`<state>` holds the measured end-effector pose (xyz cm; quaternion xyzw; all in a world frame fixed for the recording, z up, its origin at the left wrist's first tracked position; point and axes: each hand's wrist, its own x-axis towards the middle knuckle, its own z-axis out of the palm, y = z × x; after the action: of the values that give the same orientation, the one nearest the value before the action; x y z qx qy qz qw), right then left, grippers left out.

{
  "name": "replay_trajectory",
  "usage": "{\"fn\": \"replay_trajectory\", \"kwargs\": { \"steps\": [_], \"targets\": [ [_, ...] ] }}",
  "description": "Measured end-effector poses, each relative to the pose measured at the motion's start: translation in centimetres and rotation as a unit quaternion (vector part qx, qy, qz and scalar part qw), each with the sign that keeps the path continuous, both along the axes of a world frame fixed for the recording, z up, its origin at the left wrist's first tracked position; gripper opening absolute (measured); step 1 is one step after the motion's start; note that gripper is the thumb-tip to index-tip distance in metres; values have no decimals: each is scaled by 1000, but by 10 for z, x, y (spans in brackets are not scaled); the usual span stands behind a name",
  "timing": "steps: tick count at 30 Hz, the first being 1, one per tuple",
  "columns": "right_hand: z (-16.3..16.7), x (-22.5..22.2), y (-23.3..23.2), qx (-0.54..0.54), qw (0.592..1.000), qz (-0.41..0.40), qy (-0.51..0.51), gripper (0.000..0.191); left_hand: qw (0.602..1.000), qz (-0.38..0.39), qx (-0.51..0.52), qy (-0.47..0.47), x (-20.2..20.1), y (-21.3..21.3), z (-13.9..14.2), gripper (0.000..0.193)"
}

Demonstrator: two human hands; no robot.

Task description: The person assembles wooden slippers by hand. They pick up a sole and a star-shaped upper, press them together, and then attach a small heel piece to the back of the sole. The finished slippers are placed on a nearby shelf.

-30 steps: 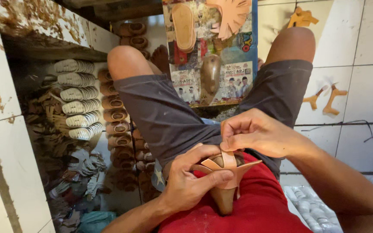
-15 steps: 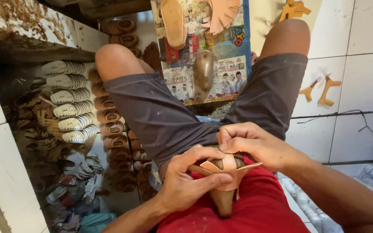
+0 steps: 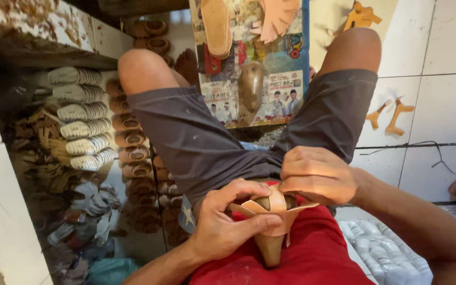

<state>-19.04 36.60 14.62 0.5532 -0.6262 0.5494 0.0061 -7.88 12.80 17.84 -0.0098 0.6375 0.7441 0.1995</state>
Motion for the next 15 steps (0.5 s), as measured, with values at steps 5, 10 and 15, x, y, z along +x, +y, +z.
{"fn": "replay_trajectory", "kwargs": {
  "steps": [5,10,15],
  "targets": [
    [-3,12,-1,11,994,2,-113,22,1000,-1,-17,-12,2,-2,-2,37],
    [5,32,10,-13,954,47,-297,23,998,12,3,67,9,1,3,41],
    [8,66,14,-11,945,11,-325,31,989,5,9,150,14,0,10,42]
  ]
}}
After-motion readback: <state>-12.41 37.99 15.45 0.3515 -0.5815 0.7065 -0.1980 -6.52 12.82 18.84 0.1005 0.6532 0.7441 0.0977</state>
